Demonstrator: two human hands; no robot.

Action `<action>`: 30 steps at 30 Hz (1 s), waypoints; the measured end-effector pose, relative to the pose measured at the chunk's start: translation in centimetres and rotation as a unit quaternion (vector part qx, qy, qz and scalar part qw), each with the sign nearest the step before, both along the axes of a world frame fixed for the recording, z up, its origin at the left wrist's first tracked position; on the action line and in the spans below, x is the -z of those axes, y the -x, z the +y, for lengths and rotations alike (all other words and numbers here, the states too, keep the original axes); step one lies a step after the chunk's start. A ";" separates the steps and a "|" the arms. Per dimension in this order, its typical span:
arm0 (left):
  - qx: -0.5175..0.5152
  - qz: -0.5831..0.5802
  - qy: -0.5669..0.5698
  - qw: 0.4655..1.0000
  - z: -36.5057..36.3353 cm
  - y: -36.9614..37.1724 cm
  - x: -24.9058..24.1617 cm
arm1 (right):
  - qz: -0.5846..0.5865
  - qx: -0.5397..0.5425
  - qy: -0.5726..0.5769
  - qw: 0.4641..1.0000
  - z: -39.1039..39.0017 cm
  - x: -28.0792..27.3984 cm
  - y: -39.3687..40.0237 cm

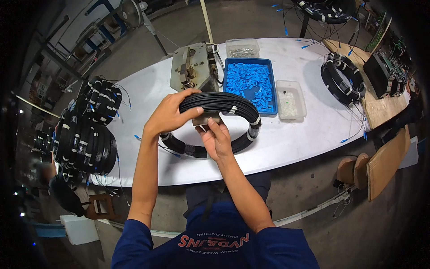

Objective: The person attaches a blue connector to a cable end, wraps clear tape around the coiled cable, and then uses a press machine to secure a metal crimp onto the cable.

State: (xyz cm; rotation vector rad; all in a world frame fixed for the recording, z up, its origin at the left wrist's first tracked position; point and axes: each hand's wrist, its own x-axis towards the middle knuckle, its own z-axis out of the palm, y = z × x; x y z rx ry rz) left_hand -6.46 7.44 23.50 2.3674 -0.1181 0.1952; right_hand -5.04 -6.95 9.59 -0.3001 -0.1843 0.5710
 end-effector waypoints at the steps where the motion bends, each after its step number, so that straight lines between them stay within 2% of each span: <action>1: 0.001 0.019 0.011 1.000 0.0 0.2 -0.5 | 0.002 0.004 0.000 1.000 0.0 -0.2 0.0; 5: 0.000 0.031 0.088 0.996 0.7 -0.5 0.2 | -0.016 0.008 0.027 0.999 -0.3 -0.8 0.0; 8: 0.027 0.037 0.059 0.997 0.4 -0.2 -0.4 | -0.039 0.026 0.067 0.997 -0.1 -1.3 0.4; 13: 0.035 0.072 0.101 0.992 0.6 -0.4 -0.7 | -0.021 0.061 0.103 0.993 0.0 -1.7 1.0; 16: 0.031 0.093 0.054 0.994 0.2 -0.4 -0.7 | -0.045 0.057 0.105 0.992 -0.3 -1.5 0.9; 18: 0.023 0.060 -0.030 0.997 -0.1 -0.5 -0.6 | -0.066 0.055 0.108 0.990 -0.3 -1.5 0.8; 28: -0.001 0.061 -0.057 0.997 0.4 -0.9 -0.3 | -0.052 0.012 0.043 0.998 -1.2 0.0 0.7; 30: -0.019 0.077 -0.025 0.997 0.5 -0.8 -0.3 | -0.040 0.002 0.021 0.999 -1.2 -0.2 0.9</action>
